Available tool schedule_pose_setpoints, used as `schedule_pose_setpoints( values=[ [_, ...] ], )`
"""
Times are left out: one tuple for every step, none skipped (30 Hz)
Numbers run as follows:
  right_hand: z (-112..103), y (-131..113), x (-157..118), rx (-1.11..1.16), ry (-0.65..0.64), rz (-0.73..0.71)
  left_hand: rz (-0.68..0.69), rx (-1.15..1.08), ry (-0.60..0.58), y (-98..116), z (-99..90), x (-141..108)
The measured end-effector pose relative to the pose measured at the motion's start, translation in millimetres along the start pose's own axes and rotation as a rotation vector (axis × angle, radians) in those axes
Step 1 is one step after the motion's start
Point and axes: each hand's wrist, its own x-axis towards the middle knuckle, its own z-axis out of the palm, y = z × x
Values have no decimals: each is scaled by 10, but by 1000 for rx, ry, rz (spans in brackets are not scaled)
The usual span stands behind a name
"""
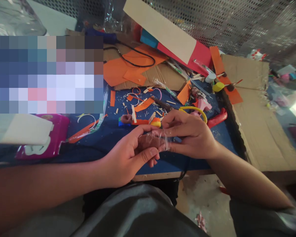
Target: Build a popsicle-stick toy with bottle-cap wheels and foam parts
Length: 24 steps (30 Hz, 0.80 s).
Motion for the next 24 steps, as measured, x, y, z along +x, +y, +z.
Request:
schedule_pose_setpoints(
  values=[
    [12,2,-4,9,-2,9,-8,3,2,-2,1,1],
    [23,0,-7,20,-5,16,-18,3,5,-4,2,1],
    [32,-4,-8,30,-6,20,-25,-2,6,-7,1,1],
    [39,-11,-9,38,-7,20,-26,-9,6,-10,0,1],
    [43,-19,-8,44,-8,17,-21,-15,6,-13,-2,1],
    [44,-27,-6,48,-8,14,-12,-18,3,-16,-3,2],
    [40,-33,-3,50,-6,14,-3,-20,0,-17,-4,4],
    [32,-38,0,47,-1,15,5,-20,-2,-17,-5,7],
    [21,-41,3,39,5,18,15,-21,-4,-15,-4,12],
    [5,-42,8,27,13,16,22,-22,-6,-12,-2,18],
    [-13,-43,12,12,25,9,28,-22,-8,-6,0,25],
    [-33,-45,16,-2,35,-1,36,-22,-9,0,1,31],
    [-52,-49,20,-12,45,-7,40,-19,-7,8,2,37],
    [-70,-55,22,-15,60,-11,42,-15,-2,15,3,42],
    [-84,-62,23,-9,84,-6,45,-13,6,21,2,45],
    [-93,-69,23,4,116,8,44,-16,17,25,-1,47],
    [-98,-73,22,28,159,33,41,-21,31,26,-4,47],
    [-97,-73,22,66,212,70,38,-29,46,24,-7,48],
    [-92,-66,24,122,278,117,36,-38,61,20,-11,48],
    [-86,-53,29,193,352,170,35,-47,73,14,-14,50],
    [-80,-33,38,271,423,225,36,-53,81,7,-16,52],
    [-76,-8,50,349,481,275,39,-55,85,1,-18,55],
    [-74,18,64,418,520,313,47,-57,87,-5,-18,59],
    [-75,43,78,473,537,331,53,-59,86,-9,-17,62]
  ],
)
